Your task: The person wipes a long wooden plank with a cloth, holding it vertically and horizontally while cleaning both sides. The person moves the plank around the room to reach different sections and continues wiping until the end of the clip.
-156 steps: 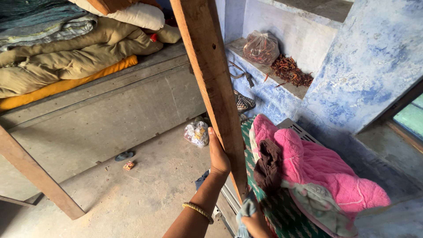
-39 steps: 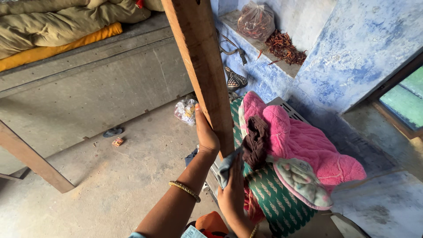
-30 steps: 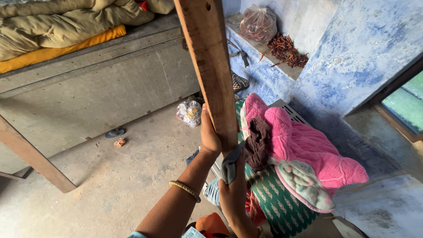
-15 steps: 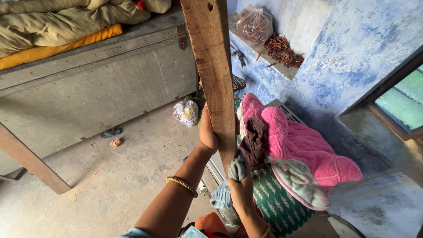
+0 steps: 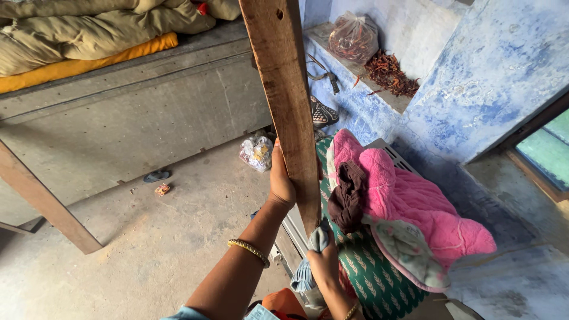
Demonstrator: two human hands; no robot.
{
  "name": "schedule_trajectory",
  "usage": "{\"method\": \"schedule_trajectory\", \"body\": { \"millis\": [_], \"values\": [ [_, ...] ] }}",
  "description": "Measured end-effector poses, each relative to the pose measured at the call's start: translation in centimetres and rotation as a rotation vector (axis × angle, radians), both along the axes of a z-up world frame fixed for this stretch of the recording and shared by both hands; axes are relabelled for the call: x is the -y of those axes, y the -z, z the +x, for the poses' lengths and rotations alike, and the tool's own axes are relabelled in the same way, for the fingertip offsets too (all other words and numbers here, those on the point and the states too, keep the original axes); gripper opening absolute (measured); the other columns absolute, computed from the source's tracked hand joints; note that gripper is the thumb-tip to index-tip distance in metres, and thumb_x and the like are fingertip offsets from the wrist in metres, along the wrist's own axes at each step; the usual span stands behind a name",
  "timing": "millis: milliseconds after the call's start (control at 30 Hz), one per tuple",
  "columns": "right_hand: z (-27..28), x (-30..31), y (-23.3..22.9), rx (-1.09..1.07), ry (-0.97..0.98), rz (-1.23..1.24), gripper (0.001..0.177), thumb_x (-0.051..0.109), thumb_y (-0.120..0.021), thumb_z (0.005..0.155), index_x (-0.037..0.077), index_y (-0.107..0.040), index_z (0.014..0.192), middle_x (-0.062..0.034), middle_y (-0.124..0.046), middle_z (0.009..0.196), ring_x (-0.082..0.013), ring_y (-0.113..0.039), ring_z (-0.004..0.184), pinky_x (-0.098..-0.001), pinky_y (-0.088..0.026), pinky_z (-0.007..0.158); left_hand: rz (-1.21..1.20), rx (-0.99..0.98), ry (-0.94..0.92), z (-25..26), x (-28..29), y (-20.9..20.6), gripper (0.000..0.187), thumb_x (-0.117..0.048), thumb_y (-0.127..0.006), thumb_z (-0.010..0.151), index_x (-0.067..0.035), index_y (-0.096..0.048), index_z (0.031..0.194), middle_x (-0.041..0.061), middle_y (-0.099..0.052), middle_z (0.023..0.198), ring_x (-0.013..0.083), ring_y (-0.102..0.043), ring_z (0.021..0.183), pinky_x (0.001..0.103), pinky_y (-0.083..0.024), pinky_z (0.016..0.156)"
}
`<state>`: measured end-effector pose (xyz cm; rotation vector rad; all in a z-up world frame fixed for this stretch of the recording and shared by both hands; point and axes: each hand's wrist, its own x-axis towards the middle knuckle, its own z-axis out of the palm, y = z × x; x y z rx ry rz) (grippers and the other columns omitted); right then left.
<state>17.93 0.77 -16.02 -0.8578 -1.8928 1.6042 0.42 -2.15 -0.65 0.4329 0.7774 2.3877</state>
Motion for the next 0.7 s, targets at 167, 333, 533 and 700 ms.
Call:
{"method": "schedule_trajectory", "body": {
  "millis": [167,333,533,700],
  "values": [
    [-0.4,0.6,-2.9,-0.22,-0.046,0.164,0.081,-0.003,-0.054,0.069,0.001,-0.042,0.149,-0.0196,-0.062,0.129,-0.0322,-0.062,0.119,-0.0371,-0.047,0.102,0.015,0.044,0.038,-0.4,0.0,0.2,0.067,-0.063,-0.036,0.104,-0.005,-0.061,0.126,0.012,-0.069,0.1,0.0244,-0.067,0.086,0.038,-0.056,0.078],
    [0.6,-0.3,1.8,-0.199,-0.039,0.488,0.081,0.001,-0.058,0.07,-0.003,-0.041,0.149,-0.0215,-0.062,0.132,-0.0297,-0.063,0.118,-0.0352,-0.048,0.102,-0.011,-0.028,0.073,-0.2,1.1,-0.3,0.069,-0.064,-0.032,0.104,-0.003,-0.059,0.119,0.016,-0.067,0.092,0.0288,-0.066,0.079,0.043,-0.057,0.073],
    [4.9,-6.1,10.3,-0.082,0.389,0.009,0.074,0.002,-0.068,0.066,-0.002,-0.057,0.139,-0.0141,-0.066,0.129,-0.0246,-0.065,0.113,-0.0323,-0.047,0.098,-0.016,-0.053,0.097,0.9,3.7,-1.2,0.07,-0.061,-0.027,0.101,0.0,-0.06,0.105,0.019,-0.066,0.085,0.0312,-0.066,0.073,0.044,-0.055,0.072],
    [5.2,-8.2,10.2,-0.345,0.415,-0.124,0.066,0.0,-0.068,0.072,-0.002,-0.059,0.137,-0.0094,-0.066,0.124,-0.0207,-0.064,0.106,-0.0301,-0.049,0.093,0.076,-0.162,0.053,1.2,5.7,-0.8,0.072,-0.062,-0.031,0.102,0.004,-0.059,0.099,0.019,-0.062,0.079,0.0314,-0.063,0.072,0.043,-0.053,0.07]
  ]
}}
